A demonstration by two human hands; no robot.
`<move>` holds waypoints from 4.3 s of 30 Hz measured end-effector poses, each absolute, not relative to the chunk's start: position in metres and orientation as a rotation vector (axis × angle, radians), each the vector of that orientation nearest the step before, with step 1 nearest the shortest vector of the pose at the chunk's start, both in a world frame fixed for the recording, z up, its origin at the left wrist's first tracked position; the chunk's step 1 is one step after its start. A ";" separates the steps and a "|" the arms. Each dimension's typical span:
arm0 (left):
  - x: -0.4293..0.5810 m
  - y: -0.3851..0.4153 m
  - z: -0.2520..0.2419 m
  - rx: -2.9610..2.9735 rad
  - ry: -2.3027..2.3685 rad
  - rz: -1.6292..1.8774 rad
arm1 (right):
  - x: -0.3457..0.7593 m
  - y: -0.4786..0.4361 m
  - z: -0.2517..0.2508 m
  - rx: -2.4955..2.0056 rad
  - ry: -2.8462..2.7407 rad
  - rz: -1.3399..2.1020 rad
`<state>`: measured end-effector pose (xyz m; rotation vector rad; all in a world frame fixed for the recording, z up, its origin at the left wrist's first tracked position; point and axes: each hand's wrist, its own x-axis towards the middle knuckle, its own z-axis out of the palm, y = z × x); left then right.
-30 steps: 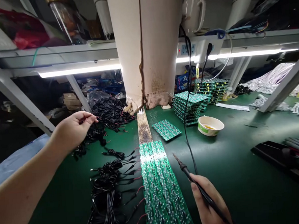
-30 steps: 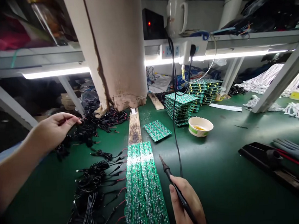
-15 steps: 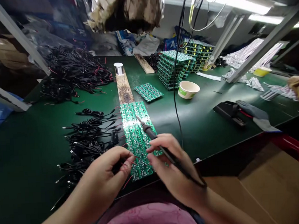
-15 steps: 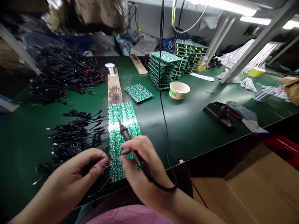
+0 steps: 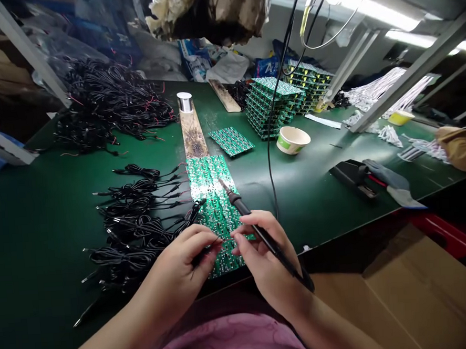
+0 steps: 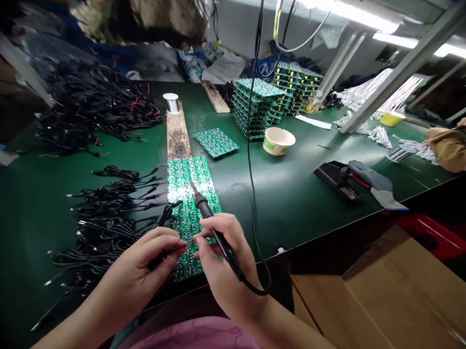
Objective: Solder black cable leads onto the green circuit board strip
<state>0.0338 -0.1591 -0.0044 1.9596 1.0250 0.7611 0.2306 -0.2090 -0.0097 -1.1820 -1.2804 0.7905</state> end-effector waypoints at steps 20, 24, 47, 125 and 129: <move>0.027 -0.159 0.000 1.704 1.191 0.646 | 0.237 -0.207 0.005 -1.243 -1.493 0.887; 0.031 -0.158 0.006 1.885 1.084 0.554 | 0.237 -0.207 0.004 -1.238 -1.473 0.865; 0.050 -0.157 -0.001 2.443 0.941 0.324 | 0.266 -0.226 -0.005 -1.192 -1.823 0.714; 0.051 -0.168 -0.006 2.534 0.964 0.432 | 0.329 -0.305 0.049 -1.664 -1.679 0.419; 0.051 -0.169 -0.006 2.587 0.988 0.438 | 0.329 -0.306 0.046 -1.633 -1.726 0.441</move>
